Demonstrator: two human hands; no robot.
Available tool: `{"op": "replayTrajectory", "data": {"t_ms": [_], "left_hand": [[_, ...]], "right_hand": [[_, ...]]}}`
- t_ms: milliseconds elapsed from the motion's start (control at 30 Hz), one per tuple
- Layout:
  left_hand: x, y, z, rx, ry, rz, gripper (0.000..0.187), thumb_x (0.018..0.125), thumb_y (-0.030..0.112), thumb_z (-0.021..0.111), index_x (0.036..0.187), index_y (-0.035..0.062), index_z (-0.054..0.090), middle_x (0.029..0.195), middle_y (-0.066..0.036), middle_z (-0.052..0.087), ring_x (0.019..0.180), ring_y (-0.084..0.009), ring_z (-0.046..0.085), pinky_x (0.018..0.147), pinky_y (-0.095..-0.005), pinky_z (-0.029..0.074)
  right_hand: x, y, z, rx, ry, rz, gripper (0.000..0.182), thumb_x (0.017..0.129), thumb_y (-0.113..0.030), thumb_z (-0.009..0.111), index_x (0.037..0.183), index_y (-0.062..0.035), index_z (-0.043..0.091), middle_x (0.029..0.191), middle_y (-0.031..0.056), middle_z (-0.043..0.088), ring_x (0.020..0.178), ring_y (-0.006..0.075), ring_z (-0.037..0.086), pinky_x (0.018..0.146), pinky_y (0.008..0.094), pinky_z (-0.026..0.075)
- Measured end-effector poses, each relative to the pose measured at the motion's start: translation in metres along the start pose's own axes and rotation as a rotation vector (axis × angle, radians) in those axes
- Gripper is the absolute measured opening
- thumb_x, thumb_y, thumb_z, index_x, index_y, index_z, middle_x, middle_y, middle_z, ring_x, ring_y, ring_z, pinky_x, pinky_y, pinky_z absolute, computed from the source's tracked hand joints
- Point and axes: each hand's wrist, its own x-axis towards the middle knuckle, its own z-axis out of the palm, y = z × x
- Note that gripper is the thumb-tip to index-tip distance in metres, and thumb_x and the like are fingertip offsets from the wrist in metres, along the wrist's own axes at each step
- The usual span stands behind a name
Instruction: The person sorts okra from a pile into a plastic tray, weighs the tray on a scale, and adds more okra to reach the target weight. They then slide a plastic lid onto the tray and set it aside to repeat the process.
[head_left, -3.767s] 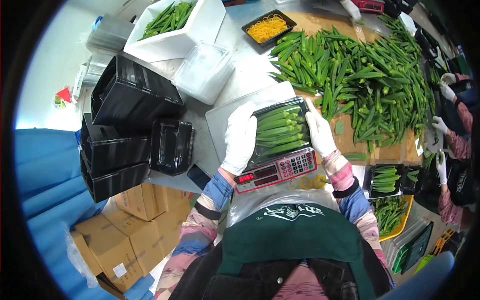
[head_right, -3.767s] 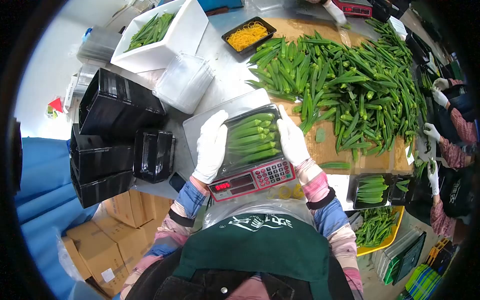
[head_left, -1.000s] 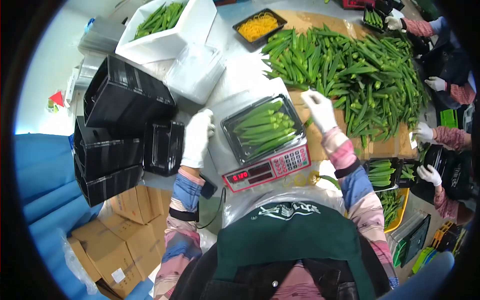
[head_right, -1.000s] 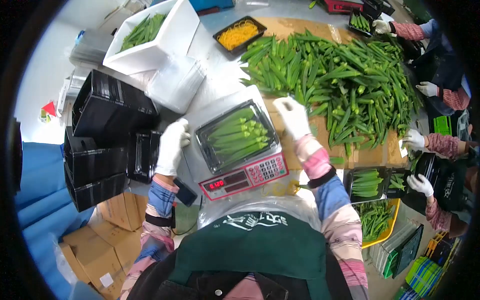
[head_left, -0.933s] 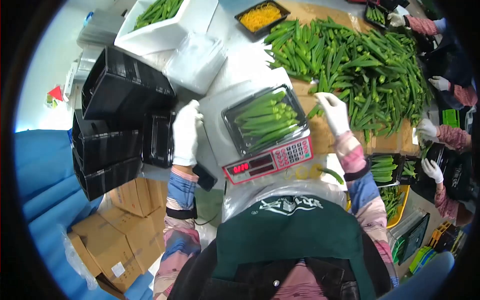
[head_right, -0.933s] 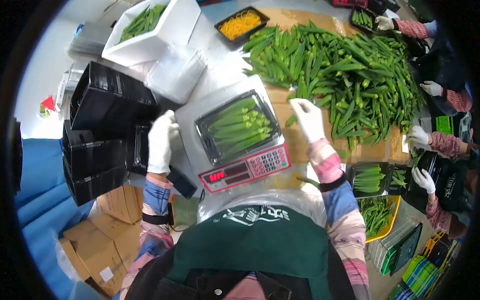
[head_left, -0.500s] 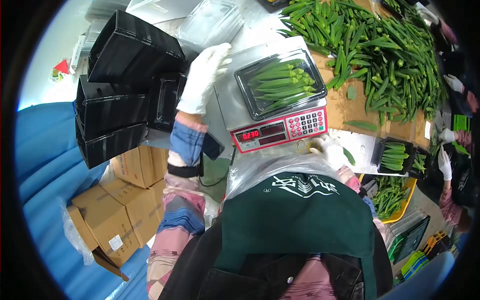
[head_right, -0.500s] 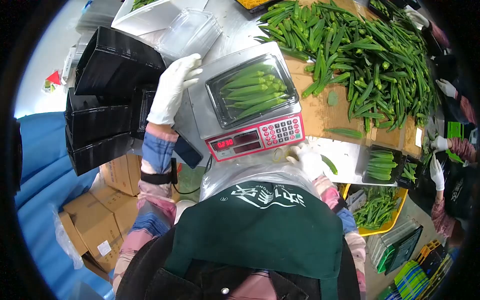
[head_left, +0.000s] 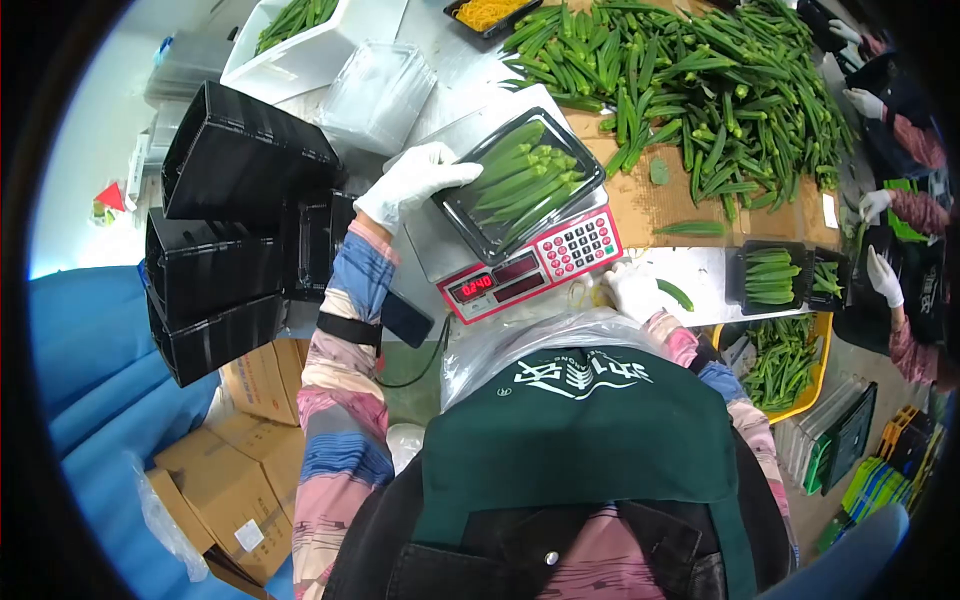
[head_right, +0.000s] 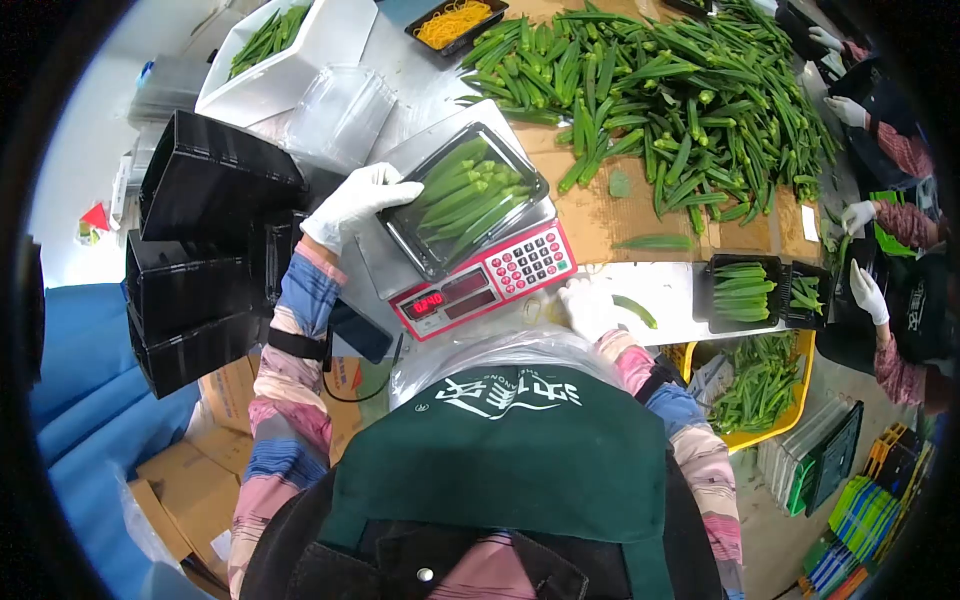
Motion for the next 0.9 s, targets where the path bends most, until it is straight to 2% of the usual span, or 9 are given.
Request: {"op": "replayTrajectory", "data": {"t_ms": [167,267,333,400,467,600,633,733,900], "left_hand": [[-0.023,0.012,0.006,-0.136,-0.035,0.015,0.031,0.089,0.029,0.076,0.072,0.0114,0.057,0.07,0.009,0.046,0.065,-0.0035,0.039,0.059,-0.0234,0.032],[-0.026,-0.01,0.015,-0.489,-0.022,0.001,0.024,0.087,0.028,0.078,0.085,0.0076,0.065,0.075,0.005,0.057,0.069,-0.0056,0.049,0.064,-0.0245,0.039],[-0.063,0.036,0.028,-0.796,0.032,-0.044,0.032,0.09,0.018,0.072,0.117,0.0026,0.065,0.102,-0.001,0.068,0.088,-0.0092,0.063,0.081,-0.026,0.05],[-0.068,-0.001,0.03,-0.974,0.128,-0.07,0.04,0.092,0.014,0.069,0.128,0.0006,0.06,0.112,-0.005,0.069,0.101,-0.0133,0.065,0.09,-0.0286,0.052],[-0.088,0.015,0.034,-1.041,-0.037,0.023,0.04,0.093,0.012,0.065,0.131,-0.0015,0.057,0.113,-0.008,0.069,0.105,-0.0181,0.065,0.093,-0.0326,0.052],[-0.103,0.013,0.053,-1.142,-0.24,0.041,0.05,0.08,0.011,0.066,0.125,-0.0069,0.055,0.086,-0.011,0.062,0.077,-0.029,0.067,0.07,-0.0457,0.057],[-0.101,0.005,0.058,-1.131,-0.271,0.031,0.054,0.075,0.011,0.067,0.124,-0.0082,0.055,0.077,-0.01,0.059,0.068,-0.0297,0.067,0.063,-0.0477,0.058],[-0.092,0.0,0.075,-1.125,-0.312,-0.004,0.066,0.068,0.01,0.072,0.128,-0.0094,0.052,0.071,-0.007,0.059,0.063,-0.0228,0.064,0.062,-0.0361,0.057],[-0.091,0.067,0.094,-1.031,-0.401,-0.015,0.086,0.065,0.012,0.078,0.143,-0.0032,0.045,0.132,-0.017,0.06,0.118,-0.0291,0.06,0.102,-0.0393,0.049]], "right_hand": [[-0.012,0.002,-0.037,0.196,0.104,0.058,0.012,0.088,-0.021,0.062,0.092,-0.0132,0.07,0.09,0.012,0.067,0.087,0.0308,0.066,0.079,0.0464,0.05],[-0.018,0.0,-0.051,0.486,0.271,0.224,0.014,0.089,-0.016,0.066,0.1,-0.0106,0.073,0.09,0.0143,0.071,0.088,0.0292,0.068,0.082,0.0415,0.052],[-0.018,-0.004,-0.072,0.682,0.332,0.349,0.016,0.088,-0.012,0.067,0.103,-0.0088,0.073,0.093,0.0134,0.072,0.089,0.0284,0.068,0.082,0.0387,0.052],[-0.015,-0.008,-0.094,0.884,0.329,0.505,0.017,0.087,-0.012,0.071,0.102,-0.0065,0.074,0.091,0.0094,0.072,0.083,0.0206,0.066,0.076,0.0328,0.052],[-0.011,0.002,-0.09,1.003,0.45,0.54,0.018,0.085,-0.014,0.074,0.101,-0.0055,0.074,0.088,0.006,0.071,0.076,0.0106,0.063,0.069,0.0274,0.052],[0.01,-0.025,-0.128,0.594,0.645,0.178,0.017,0.081,-0.021,0.078,0.091,-0.0078,0.076,0.082,0.0095,0.071,0.078,0.0278,0.066,0.073,0.0387,0.052],[0.013,-0.038,-0.141,0.569,0.584,0.154,0.017,0.085,-0.028,0.069,0.089,-0.0127,0.075,0.087,0.0069,0.072,0.087,0.0283,0.066,0.081,0.0409,0.049],[0.022,-0.066,-0.185,0.673,0.515,0.126,0.012,0.084,-0.021,0.067,0.083,-0.0101,0.072,0.089,0.0103,0.07,0.085,0.0301,0.066,0.076,0.0435,0.052],[0.033,-0.07,-0.163,1.263,0.619,0.199,0.015,0.081,-0.012,0.069,0.092,-0.0016,0.067,0.091,0.0222,0.068,0.089,0.0377,0.066,0.077,0.0435,0.052]]}}
